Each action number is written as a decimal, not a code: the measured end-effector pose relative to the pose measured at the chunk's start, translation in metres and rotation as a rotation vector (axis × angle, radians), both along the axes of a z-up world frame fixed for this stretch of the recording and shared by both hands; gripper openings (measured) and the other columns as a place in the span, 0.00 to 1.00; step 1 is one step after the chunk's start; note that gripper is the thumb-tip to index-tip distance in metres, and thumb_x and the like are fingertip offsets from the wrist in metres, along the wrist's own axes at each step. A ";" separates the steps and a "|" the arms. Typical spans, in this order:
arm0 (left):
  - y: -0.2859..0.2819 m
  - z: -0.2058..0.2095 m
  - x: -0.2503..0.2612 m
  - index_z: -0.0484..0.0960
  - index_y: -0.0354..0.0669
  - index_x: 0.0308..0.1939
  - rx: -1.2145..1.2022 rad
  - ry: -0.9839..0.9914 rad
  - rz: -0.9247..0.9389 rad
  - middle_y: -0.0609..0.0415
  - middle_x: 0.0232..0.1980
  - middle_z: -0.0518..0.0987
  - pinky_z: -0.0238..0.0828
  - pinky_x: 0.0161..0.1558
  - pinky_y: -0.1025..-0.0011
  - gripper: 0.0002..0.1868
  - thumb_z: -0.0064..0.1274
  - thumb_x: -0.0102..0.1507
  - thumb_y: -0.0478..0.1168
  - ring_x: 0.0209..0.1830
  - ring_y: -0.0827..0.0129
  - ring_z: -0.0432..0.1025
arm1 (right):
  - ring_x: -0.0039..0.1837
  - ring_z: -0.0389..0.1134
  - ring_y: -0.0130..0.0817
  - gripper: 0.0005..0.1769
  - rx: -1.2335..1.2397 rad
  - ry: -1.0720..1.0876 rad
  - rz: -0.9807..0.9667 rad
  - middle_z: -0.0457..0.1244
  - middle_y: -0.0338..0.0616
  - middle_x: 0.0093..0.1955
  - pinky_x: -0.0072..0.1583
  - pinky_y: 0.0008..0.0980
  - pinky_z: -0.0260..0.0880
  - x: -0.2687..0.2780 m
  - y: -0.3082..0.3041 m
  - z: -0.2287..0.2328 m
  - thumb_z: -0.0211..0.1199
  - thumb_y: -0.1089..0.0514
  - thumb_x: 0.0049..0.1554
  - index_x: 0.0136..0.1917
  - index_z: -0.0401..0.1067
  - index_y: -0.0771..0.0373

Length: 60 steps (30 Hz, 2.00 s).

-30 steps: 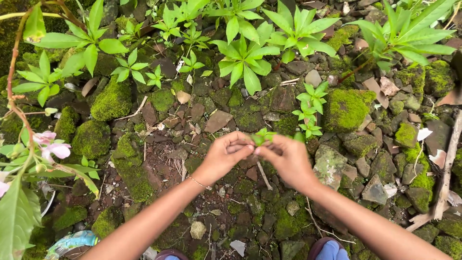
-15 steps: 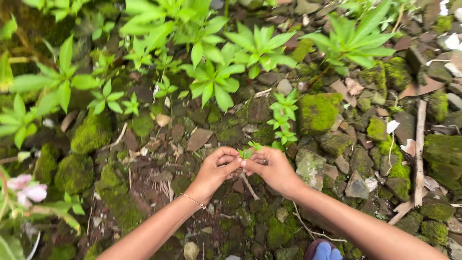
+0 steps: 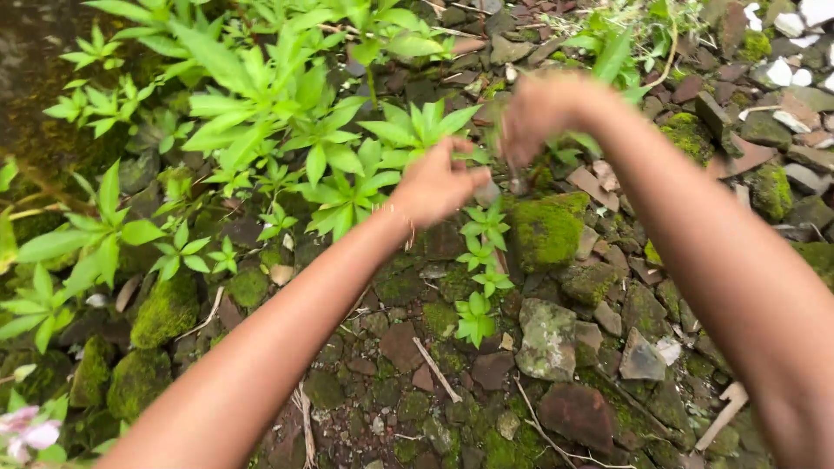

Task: Pulling small weeds and moss from between rocks and off a wall in a garden area by hand.

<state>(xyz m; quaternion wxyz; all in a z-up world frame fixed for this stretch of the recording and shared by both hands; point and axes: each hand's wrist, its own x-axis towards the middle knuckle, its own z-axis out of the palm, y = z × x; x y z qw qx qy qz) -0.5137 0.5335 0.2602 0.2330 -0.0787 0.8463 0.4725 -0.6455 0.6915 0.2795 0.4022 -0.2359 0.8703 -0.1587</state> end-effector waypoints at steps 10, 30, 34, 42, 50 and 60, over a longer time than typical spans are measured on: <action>0.004 -0.035 -0.002 0.74 0.51 0.60 0.127 0.253 0.271 0.55 0.60 0.78 0.74 0.40 0.79 0.19 0.51 0.65 0.40 0.38 0.78 0.71 | 0.32 0.55 0.25 0.13 -0.373 0.640 -0.417 0.59 0.33 0.33 0.33 0.27 0.57 0.033 0.035 0.024 0.58 0.53 0.72 0.44 0.69 0.54; -0.011 -0.215 0.077 0.87 0.55 0.41 -0.887 0.851 -0.847 0.57 0.45 0.83 0.58 0.60 0.53 0.10 0.57 0.56 0.41 0.56 0.60 0.69 | 0.42 0.76 0.53 0.13 -0.047 0.519 0.043 0.70 0.48 0.52 0.44 0.51 0.79 0.199 0.033 -0.247 0.56 0.68 0.57 0.51 0.78 0.60; -0.008 -0.223 0.078 0.87 0.54 0.38 -0.853 0.836 -0.878 0.58 0.42 0.84 0.58 0.60 0.51 0.09 0.58 0.54 0.42 0.54 0.59 0.69 | 0.41 0.76 0.48 0.17 -0.016 0.633 0.162 0.69 0.44 0.51 0.43 0.48 0.78 0.194 0.043 -0.229 0.54 0.66 0.58 0.52 0.79 0.50; -0.009 -0.216 0.081 0.86 0.58 0.35 -0.838 0.875 -0.880 0.63 0.37 0.83 0.58 0.59 0.53 0.08 0.57 0.53 0.44 0.51 0.63 0.68 | 0.40 0.74 0.44 0.05 -0.074 0.666 0.176 0.64 0.38 0.48 0.42 0.43 0.77 0.191 0.054 -0.239 0.58 0.54 0.61 0.50 0.73 0.50; -0.014 -0.117 0.077 0.86 0.59 0.42 -0.613 0.618 -0.606 0.62 0.36 0.85 0.57 0.65 0.55 0.08 0.51 0.65 0.43 0.47 0.68 0.77 | 0.47 0.74 0.39 0.02 -0.303 0.519 -0.217 0.67 0.42 0.41 0.50 0.37 0.76 0.147 0.053 -0.186 0.64 0.61 0.60 0.44 0.76 0.59; -0.020 -0.123 0.029 0.88 0.59 0.44 -0.331 0.687 -0.238 0.63 0.28 0.87 0.46 0.11 0.80 0.16 0.45 0.67 0.35 0.08 0.84 0.60 | 0.49 0.66 0.32 0.11 0.346 0.346 -0.063 0.67 0.34 0.41 0.77 0.44 0.58 0.027 0.018 0.005 0.60 0.66 0.62 0.49 0.81 0.53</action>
